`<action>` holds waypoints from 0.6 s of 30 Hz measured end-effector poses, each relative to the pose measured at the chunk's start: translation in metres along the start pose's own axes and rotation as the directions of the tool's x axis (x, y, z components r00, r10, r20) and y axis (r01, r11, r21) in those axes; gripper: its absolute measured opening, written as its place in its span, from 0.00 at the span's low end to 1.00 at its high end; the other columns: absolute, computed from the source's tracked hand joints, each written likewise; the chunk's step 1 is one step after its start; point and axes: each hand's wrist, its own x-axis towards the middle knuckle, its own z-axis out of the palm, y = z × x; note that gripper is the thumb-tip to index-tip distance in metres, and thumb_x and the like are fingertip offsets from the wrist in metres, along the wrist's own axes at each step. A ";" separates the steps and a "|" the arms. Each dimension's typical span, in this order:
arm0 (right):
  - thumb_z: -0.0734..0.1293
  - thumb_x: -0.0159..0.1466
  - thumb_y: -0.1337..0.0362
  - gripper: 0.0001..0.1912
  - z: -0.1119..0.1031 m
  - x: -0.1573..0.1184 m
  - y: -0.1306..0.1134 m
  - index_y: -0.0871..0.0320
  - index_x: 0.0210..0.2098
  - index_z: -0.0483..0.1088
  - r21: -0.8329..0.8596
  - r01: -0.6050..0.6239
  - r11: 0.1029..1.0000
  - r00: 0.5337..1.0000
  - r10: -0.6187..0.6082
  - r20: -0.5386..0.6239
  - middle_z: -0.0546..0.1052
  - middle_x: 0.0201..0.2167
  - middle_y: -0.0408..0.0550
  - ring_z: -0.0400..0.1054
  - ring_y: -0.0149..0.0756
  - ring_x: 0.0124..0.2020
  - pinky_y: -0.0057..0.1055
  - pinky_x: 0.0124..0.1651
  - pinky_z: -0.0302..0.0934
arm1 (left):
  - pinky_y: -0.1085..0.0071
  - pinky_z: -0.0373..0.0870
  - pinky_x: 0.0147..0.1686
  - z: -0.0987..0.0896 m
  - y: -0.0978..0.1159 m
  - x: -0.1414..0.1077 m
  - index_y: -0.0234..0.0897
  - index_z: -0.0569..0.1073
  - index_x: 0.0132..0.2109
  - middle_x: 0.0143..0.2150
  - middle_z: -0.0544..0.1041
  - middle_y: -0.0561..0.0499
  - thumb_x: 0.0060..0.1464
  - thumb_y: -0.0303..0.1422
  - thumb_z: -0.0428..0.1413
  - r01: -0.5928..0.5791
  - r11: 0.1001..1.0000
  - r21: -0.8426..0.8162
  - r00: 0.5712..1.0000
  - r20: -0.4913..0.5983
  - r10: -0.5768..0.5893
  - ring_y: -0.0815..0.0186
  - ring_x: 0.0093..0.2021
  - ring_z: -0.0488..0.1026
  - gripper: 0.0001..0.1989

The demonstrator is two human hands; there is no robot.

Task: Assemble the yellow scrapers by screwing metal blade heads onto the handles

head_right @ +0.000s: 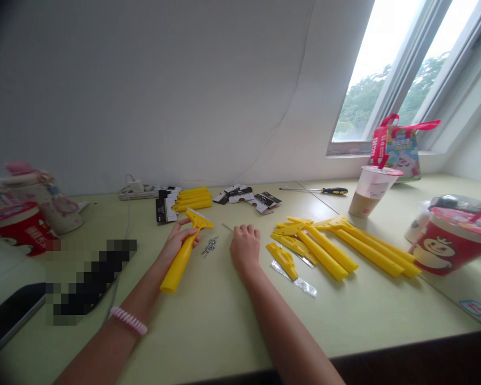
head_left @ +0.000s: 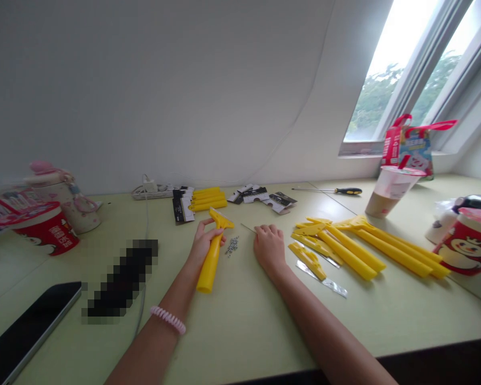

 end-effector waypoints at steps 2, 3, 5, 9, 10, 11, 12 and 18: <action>0.57 0.59 0.71 0.15 -0.003 -0.001 -0.005 0.59 0.42 0.70 0.031 0.097 0.995 0.995 -0.096 -0.030 0.71 0.42 0.55 0.58 0.43 0.46 0.39 0.48 0.48 | 0.79 0.64 0.19 0.000 0.000 0.000 0.38 0.58 0.42 0.25 0.73 0.51 0.39 0.23 0.56 0.003 1.000 -0.001 1.000 0.012 -0.003 0.71 0.19 0.70 0.22; 0.57 0.60 0.71 0.14 -0.005 -0.002 -0.008 0.58 0.41 0.70 0.070 0.166 0.984 0.986 -0.164 -0.030 0.71 0.42 0.53 0.58 0.41 0.46 0.38 0.49 0.48 | 0.79 0.64 0.19 -0.001 0.000 0.000 0.38 0.58 0.42 0.25 0.73 0.51 0.39 0.23 0.56 0.001 1.000 -0.003 1.000 0.017 -0.001 0.71 0.19 0.70 0.22; 0.56 0.61 0.69 0.13 -0.007 -0.004 -0.013 0.56 0.38 0.71 0.169 0.283 0.944 0.958 -0.288 0.002 0.71 0.40 0.50 0.60 0.37 0.43 0.33 0.47 0.51 | 0.79 0.64 0.19 -0.001 0.000 0.001 0.38 0.58 0.43 0.25 0.73 0.51 0.39 0.23 0.56 -0.010 1.000 -0.009 1.000 0.021 0.010 0.71 0.19 0.69 0.23; 0.58 0.62 0.64 0.11 -0.005 -0.006 -0.018 0.57 0.35 0.71 0.252 0.318 0.914 0.941 -0.337 0.036 0.72 0.33 0.48 0.62 0.35 0.39 0.30 0.44 0.54 | 0.79 0.63 0.18 -0.001 0.000 0.001 0.38 0.58 0.43 0.25 0.72 0.52 0.38 0.22 0.56 -0.018 1.000 -0.017 1.000 0.022 0.018 0.71 0.19 0.70 0.23; 0.58 0.62 0.64 0.10 -0.005 -0.006 -0.018 0.57 0.35 0.71 0.247 0.321 0.914 0.939 -0.341 0.042 0.72 0.32 0.47 0.62 0.34 0.39 0.30 0.44 0.54 | 0.79 0.63 0.18 -0.001 0.000 0.001 0.38 0.58 0.43 0.25 0.72 0.52 0.38 0.22 0.56 -0.019 1.000 -0.018 0.999 0.025 0.019 0.71 0.20 0.70 0.23; 0.58 0.62 0.63 0.10 -0.004 -0.006 -0.018 0.57 0.34 0.71 0.238 0.328 0.914 0.936 -0.349 0.052 0.72 0.31 0.47 0.63 0.34 0.38 0.30 0.43 0.54 | 0.79 0.63 0.18 -0.001 0.001 0.000 0.38 0.58 0.43 0.25 0.72 0.52 0.38 0.22 0.56 -0.020 1.000 -0.019 0.999 0.032 0.021 0.71 0.20 0.70 0.23; 0.58 0.62 0.63 0.10 -0.004 -0.006 -0.017 0.57 0.33 0.70 0.224 0.336 0.915 0.932 -0.357 0.064 0.72 0.31 0.47 0.63 0.34 0.38 0.29 0.43 0.55 | 0.79 0.63 0.18 -0.001 0.001 0.000 0.38 0.58 0.42 0.25 0.72 0.52 0.38 0.23 0.56 -0.022 1.000 -0.018 0.999 0.037 0.022 0.71 0.19 0.70 0.23; 0.58 0.62 0.63 0.10 -0.006 -0.007 -0.021 0.57 0.33 0.69 0.148 0.349 0.925 0.925 -0.366 0.104 0.72 0.32 0.47 0.64 0.34 0.37 0.29 0.41 0.55 | 0.78 0.63 0.18 -0.001 0.000 0.001 0.39 0.58 0.42 0.24 0.71 0.55 0.37 0.23 0.57 -0.012 1.000 -0.022 0.998 0.060 0.014 0.71 0.19 0.69 0.23</action>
